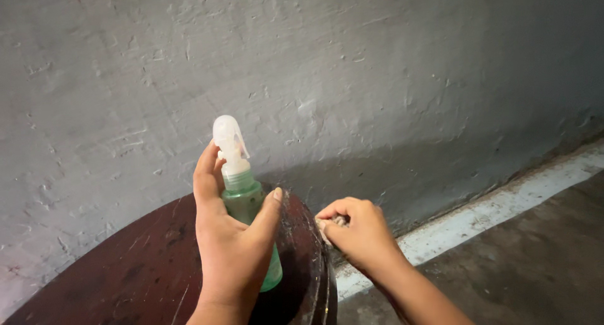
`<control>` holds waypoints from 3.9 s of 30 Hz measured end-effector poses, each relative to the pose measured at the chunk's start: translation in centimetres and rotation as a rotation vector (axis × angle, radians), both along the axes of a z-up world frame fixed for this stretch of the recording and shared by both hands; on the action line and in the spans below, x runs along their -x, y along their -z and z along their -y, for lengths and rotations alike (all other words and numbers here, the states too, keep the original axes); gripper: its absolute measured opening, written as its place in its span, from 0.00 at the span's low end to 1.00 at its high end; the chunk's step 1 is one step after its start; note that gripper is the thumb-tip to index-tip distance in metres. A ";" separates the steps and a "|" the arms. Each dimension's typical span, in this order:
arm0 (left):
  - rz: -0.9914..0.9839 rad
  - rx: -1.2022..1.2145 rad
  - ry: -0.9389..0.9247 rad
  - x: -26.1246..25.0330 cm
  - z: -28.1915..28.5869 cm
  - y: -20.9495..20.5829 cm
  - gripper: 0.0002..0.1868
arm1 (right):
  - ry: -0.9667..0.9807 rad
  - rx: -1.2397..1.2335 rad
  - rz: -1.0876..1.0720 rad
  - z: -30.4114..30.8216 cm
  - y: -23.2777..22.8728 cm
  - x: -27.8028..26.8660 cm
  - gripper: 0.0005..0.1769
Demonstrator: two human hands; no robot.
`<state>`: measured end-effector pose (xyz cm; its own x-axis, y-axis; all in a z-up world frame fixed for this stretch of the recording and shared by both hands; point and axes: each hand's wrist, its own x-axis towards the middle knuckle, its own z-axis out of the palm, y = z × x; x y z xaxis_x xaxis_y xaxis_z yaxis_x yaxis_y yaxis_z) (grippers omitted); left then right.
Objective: The person sprays a dark wooden stool with liquid from a green bottle, wipes the surface with a small cloth, and then places a pink patterned cloth over the top of the stool.
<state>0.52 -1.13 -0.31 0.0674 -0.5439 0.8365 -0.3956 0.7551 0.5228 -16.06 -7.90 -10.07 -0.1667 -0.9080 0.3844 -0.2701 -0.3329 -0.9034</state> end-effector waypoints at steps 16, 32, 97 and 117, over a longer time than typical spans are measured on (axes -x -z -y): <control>0.027 -0.012 -0.045 -0.7 0.4 0.4 0.45 | -0.105 0.242 -0.256 10.1 -1.2 -1.6 0.09; 0.080 0.022 -0.058 0.1 0.3 0.2 0.46 | -0.237 0.020 -0.047 5.9 -2.6 0.4 0.04; 1.121 -1.333 -0.130 6.7 8.2 -8.7 0.19 | -0.306 -0.023 0.671 1.3 5.5 0.3 0.23; 1.069 -1.274 -0.204 5.7 9.2 -7.4 0.20 | -0.294 0.129 0.934 1.0 5.3 -0.5 0.28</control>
<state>-5.13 -10.29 7.09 -0.0517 -0.9200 -0.3884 -0.9855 -0.0159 0.1688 -15.59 -8.86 -15.34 -0.2283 -0.9221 0.3124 0.6422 -0.3838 -0.6635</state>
